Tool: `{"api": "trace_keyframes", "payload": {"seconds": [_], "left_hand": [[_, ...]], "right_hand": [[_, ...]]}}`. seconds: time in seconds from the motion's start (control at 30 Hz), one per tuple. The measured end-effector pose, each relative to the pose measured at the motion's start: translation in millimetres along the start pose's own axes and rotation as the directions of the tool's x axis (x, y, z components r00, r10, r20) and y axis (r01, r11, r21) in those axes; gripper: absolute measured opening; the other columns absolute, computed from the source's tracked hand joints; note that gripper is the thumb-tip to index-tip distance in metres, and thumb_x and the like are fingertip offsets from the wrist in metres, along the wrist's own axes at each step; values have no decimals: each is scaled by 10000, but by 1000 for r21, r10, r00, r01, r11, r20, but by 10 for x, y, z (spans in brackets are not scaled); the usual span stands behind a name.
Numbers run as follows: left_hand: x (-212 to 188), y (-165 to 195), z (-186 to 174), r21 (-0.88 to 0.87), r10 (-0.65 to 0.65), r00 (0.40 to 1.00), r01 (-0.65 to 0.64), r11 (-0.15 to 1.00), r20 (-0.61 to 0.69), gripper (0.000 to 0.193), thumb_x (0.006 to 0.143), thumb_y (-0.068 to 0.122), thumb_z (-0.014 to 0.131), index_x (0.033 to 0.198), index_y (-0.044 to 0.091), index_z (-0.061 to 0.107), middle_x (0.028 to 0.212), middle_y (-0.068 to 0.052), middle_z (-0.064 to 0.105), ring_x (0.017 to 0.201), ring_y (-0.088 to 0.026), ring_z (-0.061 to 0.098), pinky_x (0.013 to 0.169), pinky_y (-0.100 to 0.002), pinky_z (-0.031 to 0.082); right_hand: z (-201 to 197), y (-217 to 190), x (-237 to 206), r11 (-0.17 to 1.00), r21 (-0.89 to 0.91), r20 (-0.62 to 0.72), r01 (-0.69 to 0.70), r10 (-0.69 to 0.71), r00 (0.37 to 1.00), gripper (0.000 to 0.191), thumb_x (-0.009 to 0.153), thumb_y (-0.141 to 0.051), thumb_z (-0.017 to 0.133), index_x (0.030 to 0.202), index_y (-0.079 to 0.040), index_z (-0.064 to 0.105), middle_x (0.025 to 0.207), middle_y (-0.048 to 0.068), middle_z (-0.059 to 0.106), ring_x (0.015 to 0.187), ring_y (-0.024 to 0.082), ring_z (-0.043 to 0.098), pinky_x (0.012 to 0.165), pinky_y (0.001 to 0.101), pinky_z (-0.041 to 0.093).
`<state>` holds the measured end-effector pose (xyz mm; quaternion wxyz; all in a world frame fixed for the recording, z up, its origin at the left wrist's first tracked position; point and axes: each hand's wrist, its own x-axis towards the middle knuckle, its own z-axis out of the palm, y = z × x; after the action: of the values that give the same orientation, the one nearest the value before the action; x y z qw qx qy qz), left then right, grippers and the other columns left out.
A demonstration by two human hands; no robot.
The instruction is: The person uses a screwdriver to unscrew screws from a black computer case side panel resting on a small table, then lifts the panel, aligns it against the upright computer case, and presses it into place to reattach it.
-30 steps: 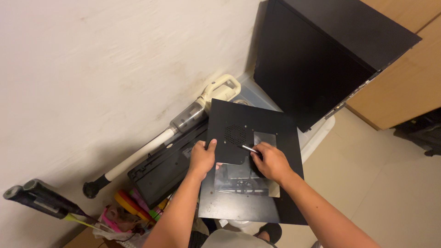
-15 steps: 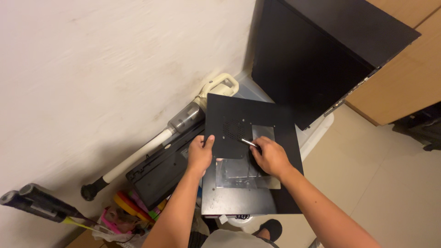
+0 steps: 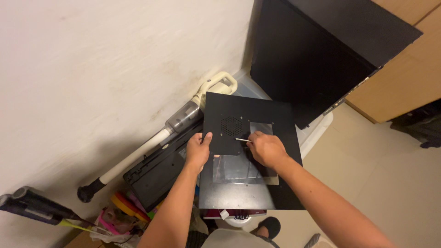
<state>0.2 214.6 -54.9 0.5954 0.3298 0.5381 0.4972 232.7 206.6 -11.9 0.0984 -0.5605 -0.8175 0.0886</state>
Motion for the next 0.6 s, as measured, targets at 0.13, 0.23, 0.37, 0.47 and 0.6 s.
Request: {"api": "trace_keyframes", "payload": {"seconds": [0.13, 0.23, 0.37, 0.47, 0.6], "left_hand": [[23, -66, 6, 96, 54, 997, -49, 994, -51, 240, 1010, 210, 649, 991, -29, 668, 838, -106, 748, 661, -118, 674, 587, -293, 552], [21, -49, 19, 97, 17, 998, -12, 995, -56, 245, 1004, 215, 643, 1005, -28, 669, 843, -99, 748, 660, -127, 680, 574, -304, 560], [-21, 15, 12, 80, -56, 998, 59, 995, -41, 252, 1000, 223, 630, 1021, -27, 655, 823, -118, 739, 627, -182, 689, 560, -322, 558], [-34, 34, 28, 132, -21, 996, 32, 991, -82, 247, 992, 228, 644, 1021, -16, 669, 840, -101, 748, 661, -149, 692, 572, -314, 566], [-30, 26, 41, 95, -1, 997, 9, 995, -76, 245, 989, 222, 652, 1006, -22, 656, 834, -107, 747, 660, -145, 688, 561, -325, 564]], "right_hand": [[-9, -52, 63, 994, -105, 92, -1, 10, 996, 213, 959, -239, 625, 920, -41, 692, 974, 157, 698, 869, 375, 701, 762, 482, 559], [-89, -74, 68, 995, -15, 140, -102, 103, 985, 230, 904, -269, 661, 918, -43, 703, 1011, 176, 713, 935, 392, 694, 823, 485, 553], [-475, 166, 105, 975, 59, 360, -215, 180, 916, 260, 890, -179, 649, 1098, -24, 658, 1030, 245, 725, 1003, 406, 703, 895, 467, 552], [-764, 244, 77, 989, -18, 337, -147, 144, 930, 392, 867, -147, 667, 1219, 3, 585, 1044, 252, 704, 1012, 428, 682, 873, 489, 540], [-1000, 85, 40, 960, -275, 416, -47, 163, 895, 225, 916, -246, 667, 1085, -107, 722, 1002, 158, 752, 1012, 351, 708, 896, 459, 552]]}}
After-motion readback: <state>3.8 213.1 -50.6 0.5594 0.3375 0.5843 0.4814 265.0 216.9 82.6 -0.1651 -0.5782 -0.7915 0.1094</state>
